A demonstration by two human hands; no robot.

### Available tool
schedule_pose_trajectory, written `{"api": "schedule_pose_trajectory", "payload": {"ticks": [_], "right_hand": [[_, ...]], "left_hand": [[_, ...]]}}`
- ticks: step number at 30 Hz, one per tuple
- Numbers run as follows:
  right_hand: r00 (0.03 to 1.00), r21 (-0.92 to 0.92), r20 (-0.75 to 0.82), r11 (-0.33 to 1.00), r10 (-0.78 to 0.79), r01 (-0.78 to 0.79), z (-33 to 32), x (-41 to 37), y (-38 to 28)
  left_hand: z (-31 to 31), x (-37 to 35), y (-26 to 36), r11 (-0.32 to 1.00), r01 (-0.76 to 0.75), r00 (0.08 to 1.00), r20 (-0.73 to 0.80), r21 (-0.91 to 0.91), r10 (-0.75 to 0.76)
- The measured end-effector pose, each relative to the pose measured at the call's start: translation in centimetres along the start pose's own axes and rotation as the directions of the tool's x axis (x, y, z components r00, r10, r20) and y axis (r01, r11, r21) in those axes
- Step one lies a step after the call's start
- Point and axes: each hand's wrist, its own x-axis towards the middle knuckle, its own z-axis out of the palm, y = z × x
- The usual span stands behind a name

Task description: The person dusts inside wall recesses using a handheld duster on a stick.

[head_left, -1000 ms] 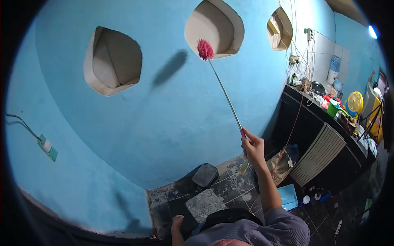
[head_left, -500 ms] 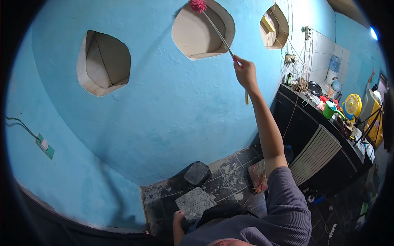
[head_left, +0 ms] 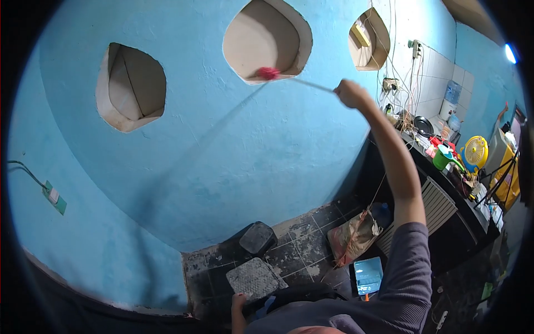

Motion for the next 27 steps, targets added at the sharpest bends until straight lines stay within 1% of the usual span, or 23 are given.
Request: {"api": "schedule_pose_trajectory", "payload": {"ticks": [1, 2, 3, 4, 6, 8, 10, 11, 12, 14, 15, 16, 18, 19, 20, 22, 24, 25, 26, 27], "right_hand": [[0.994, -0.154, -0.109, 0.988, -0.024, 0.007, -2.6, -0.6, -0.6], [0.985, -0.240, -0.165, 0.971, -0.058, 0.017, -4.5, -1.0, -1.4], [0.985, -0.266, -0.151, 0.963, -0.083, 0.040, -5.6, -1.3, -2.4], [0.985, -0.292, -0.134, 0.954, -0.105, 0.062, -6.0, -1.5, -3.4], [0.960, -0.170, -0.226, 0.977, -0.163, 0.126, -3.9, -2.1, -5.4], [0.964, -0.076, -0.138, 0.973, -0.228, 0.219, -1.7, -2.9, -7.3], [0.953, 0.011, 0.001, 0.953, -0.303, 0.303, -2.1, -3.4, -8.7], [0.969, 0.096, -0.038, 0.964, -0.245, 0.248, -2.0, -2.8, -8.8], [0.970, 0.095, -0.038, 0.965, -0.241, 0.244, -2.5, -2.7, -8.7], [0.971, 0.177, -0.046, 0.955, -0.234, 0.238, -3.4, -2.8, -8.3], [0.965, 0.118, -0.081, 0.959, -0.249, 0.257, -2.1, -1.9, -7.4], [0.967, 0.120, -0.075, 0.961, -0.242, 0.249, -1.8, -1.7, -6.4], [0.985, -0.130, -0.111, 0.985, -0.132, 0.117, -2.6, -3.0, -5.5], [0.987, -0.201, -0.115, 0.975, -0.116, 0.091, -3.5, -3.5, -5.2], [0.995, -0.181, -0.083, 0.983, -0.058, 0.042, -3.9, -3.6, -4.9], [0.993, -0.093, -0.112, 0.995, -0.042, 0.031, -3.7, -4.8, -5.0], [0.986, 0.052, -0.120, 0.991, -0.116, 0.122, -0.7, -5.7, -4.2], [0.972, 0.140, -0.042, 0.962, -0.230, 0.234, 0.7, -6.2, -3.3], [0.975, 0.115, -0.009, 0.968, -0.223, 0.223, 0.7, -7.0, -3.2], [0.985, 0.208, -0.058, 0.963, -0.165, 0.174, 0.2, -7.4, -2.4]], "left_hand": [[0.3, 0.0, 0.6, 1.000, 0.000, 1.000, -0.001, -0.003, 0.000], [0.4, -0.1, 1.0, 0.999, -0.007, 0.999, 0.031, 0.033, 0.006], [0.5, -0.1, 1.1, 0.997, -0.015, 0.998, 0.066, 0.071, 0.011], [0.9, 0.3, 0.8, 0.997, -0.012, 0.998, 0.069, 0.076, 0.007], [2.6, 2.9, -1.5, 0.979, -0.150, 0.988, 0.058, 0.138, 0.143], [3.8, 4.6, -2.7, 0.978, -0.154, 0.986, 0.080, 0.138, 0.144], [3.4, 4.6, -2.0, 0.976, -0.171, 0.983, 0.092, 0.135, 0.160], [3.2, 3.9, -1.1, 0.987, -0.121, 0.988, 0.109, 0.111, 0.109], [2.9, 2.8, 0.1, 0.994, -0.066, 0.990, 0.130, 0.087, 0.054], [2.7, 1.9, 0.6, 0.993, -0.060, 0.989, 0.137, 0.100, 0.046], [2.5, 1.6, 0.6, 0.992, -0.057, 0.990, 0.138, 0.109, 0.041], [2.5, 1.6, 0.5, 0.992, -0.053, 0.989, 0.141, 0.117, 0.036], [2.4, 1.2, -0.1, 0.996, -0.074, 0.993, 0.097, 0.039, 0.070], [2.1, 0.9, -0.4, 0.996, -0.067, 0.993, 0.103, 0.051, 0.061], [1.8, 0.5, -0.1, 0.992, -0.092, 0.992, 0.094, 0.083, 0.084], [1.9, -0.4, 0.7, 0.985, -0.120, 0.989, 0.100, 0.121, 0.108], [1.7, -1.1, 0.7, 0.977, -0.159, 0.985, 0.097, 0.144, 0.146], [1.8, -0.6, 0.4, 0.974, -0.163, 0.983, 0.111, 0.158, 0.147], [2.0, 0.0, 0.6, 0.983, -0.077, 0.991, 0.124, 0.170, 0.056], [2.2, 0.4, 0.8, 0.984, 0.011, 0.991, 0.133, 0.179, -0.035]]}}
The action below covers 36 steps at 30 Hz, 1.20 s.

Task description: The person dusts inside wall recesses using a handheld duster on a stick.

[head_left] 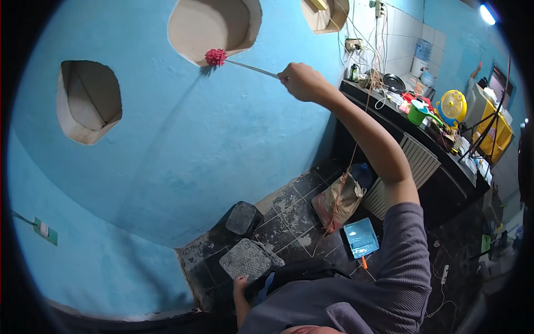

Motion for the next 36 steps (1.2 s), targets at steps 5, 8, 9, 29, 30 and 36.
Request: {"api": "schedule_pose_trajectory", "payload": {"ticks": [5, 8, 9, 29, 30, 36], "right_hand": [[0.973, -0.118, 0.020, 0.967, 0.231, -0.227, -0.3, -2.3, 4.9], [0.993, 0.093, -0.106, 0.995, 0.045, -0.035, -1.1, -4.2, 5.7], [0.988, 0.136, -0.144, 0.990, 0.063, -0.043, -1.7, -4.5, 5.6], [0.794, 0.865, -0.033, 0.415, 0.608, -0.282, 2.5, -17.4, 17.4], [0.768, 0.870, -0.015, 0.387, 0.641, -0.305, 1.7, -17.3, 17.8], [0.731, 0.852, -0.092, 0.434, 0.676, -0.294, -1.8, -12.4, 22.2]], "left_hand": [[0.8, 1.7, -0.1, 0.998, -0.066, 0.998, 0.002, -0.020, 0.066], [1.3, 2.7, 0.7, 0.986, -0.167, 0.986, -0.010, -0.029, 0.166], [1.8, 2.8, 0.5, 0.981, -0.192, 0.981, -0.024, -0.016, 0.191], [8.9, -2.2, 0.8, 0.979, -0.200, 0.980, -0.021, -0.042, 0.200], [9.1, -2.4, 0.6, 0.988, -0.156, 0.988, -0.008, -0.013, 0.156], [8.4, -7.7, 3.4, 0.991, -0.091, 0.995, -0.053, -0.096, 0.086]]}}
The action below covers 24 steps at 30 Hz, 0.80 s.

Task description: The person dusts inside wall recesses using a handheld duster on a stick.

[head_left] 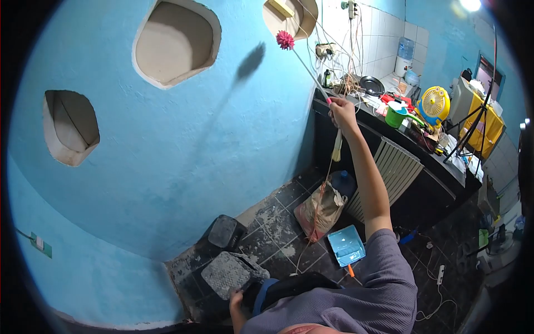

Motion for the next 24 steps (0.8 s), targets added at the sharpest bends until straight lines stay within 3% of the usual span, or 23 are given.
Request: {"api": "schedule_pose_trajectory", "payload": {"ticks": [2, 3, 4, 5, 6, 9, 12, 14, 17, 19, 24], "right_hand": [[0.999, -0.061, -0.033, 0.997, -0.043, 0.041, 0.0, 4.2, 1.3], [0.988, -0.214, -0.075, 0.970, -0.136, 0.117, 0.1, 6.5, 2.6], [0.966, -0.368, -0.110, 0.913, -0.232, 0.177, 0.1, 7.8, 3.0], [0.962, -0.364, -0.133, 0.915, -0.239, 0.177, 0.2, 8.1, 2.1], [0.960, -0.463, -0.104, 0.867, -0.260, 0.184, 0.6, 8.4, 0.6], [0.894, -0.645, 0.007, 0.681, -0.448, 0.346, 1.0, 11.3, -2.7], [0.910, -0.677, 0.029, 0.661, -0.414, 0.322, 2.0, 14.3, -6.5], [0.828, -0.753, 0.158, 0.476, -0.538, 0.453, 2.4, 19.5, -7.3], [0.743, -0.795, 0.163, 0.360, -0.649, 0.488, 3.9, 27.1, -6.2], [0.806, -0.790, 0.170, 0.411, -0.567, 0.456, 3.9, 27.5, -6.1], [0.829, -0.730, 0.275, 0.456, -0.487, 0.510, -0.8, 30.2, 1.2]], "left_hand": [[-0.1, 1.7, -2.0, 0.981, 0.151, 0.988, 0.054, -0.124, -0.145], [0.1, 3.7, -4.5, 0.985, 0.132, 0.991, 0.043, -0.110, -0.128], [-0.7, 6.2, -6.6, 0.924, -0.178, 0.969, 0.222, 0.339, 0.105], [-1.7, 9.1, -8.4, 0.592, -0.497, 0.855, 0.472, 0.634, 0.213], [-2.9, 10.3, -7.7, 0.104, -0.727, 0.686, 0.709, 0.679, 0.167], [1.0, 13.7, -4.0, 0.103, -0.751, 0.657, 0.721, 0.653, 0.221], [5.1, 13.1, -2.3, 0.158, -0.753, 0.656, 0.715, 0.638, 0.241], [7.5, 12.6, -0.5, 0.195, -0.744, 0.668, 0.698, 0.639, 0.257], [12.6, 11.9, 3.7, 0.257, -0.731, 0.682, 0.666, 0.632, 0.303], [15.8, 12.3, 6.8, 0.295, -0.721, 0.693, 0.639, 0.627, 0.334], [19.8, 11.5, 11.4, 0.384, -0.681, 0.732, 0.586, 0.624, 0.347]]}}
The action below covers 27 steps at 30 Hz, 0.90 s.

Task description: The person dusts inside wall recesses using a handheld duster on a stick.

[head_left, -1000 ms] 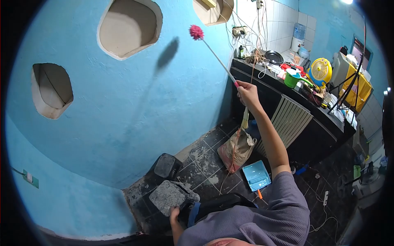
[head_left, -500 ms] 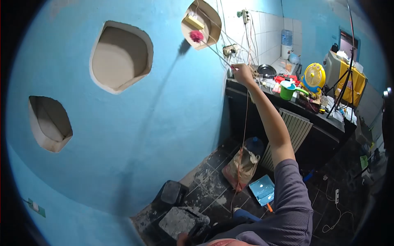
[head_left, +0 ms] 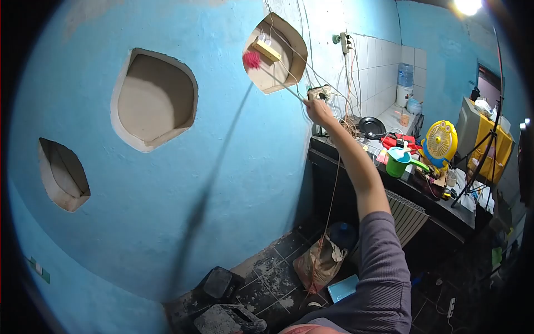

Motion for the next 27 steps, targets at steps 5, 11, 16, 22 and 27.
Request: {"api": "schedule_pose_trajectory", "payload": {"ticks": [5, 11, 16, 22, 27], "right_hand": [[0.975, -0.074, 0.216, 0.997, 0.048, -0.033, -5.1, -0.6, 5.3], [0.993, -0.053, 0.096, 0.996, -0.068, 0.073, -3.7, 3.2, 5.5], [0.948, -0.159, 0.273, 0.965, -0.162, 0.211, -8.0, 2.1, 4.3], [0.990, -0.128, 0.099, 0.986, -0.096, 0.109, -3.9, 2.8, 6.6], [0.980, 0.020, 0.170, 0.994, -0.108, 0.106, -7.9, 1.2, 5.7]], "left_hand": [[2.7, 0.6, 3.1, 0.995, 0.048, 0.999, 0.016, -0.089, -0.047], [3.7, 0.3, 6.2, 0.982, 0.104, 0.994, 0.033, -0.155, -0.100], [3.5, 1.4, 5.9, 0.969, 0.142, 0.990, 0.010, -0.201, -0.143], [4.2, 0.9, 7.1, 0.946, 0.181, 0.983, 0.014, -0.269, -0.184], [3.9, 1.8, 6.6, 0.923, 0.203, 0.976, -0.009, -0.328, -0.218]]}}
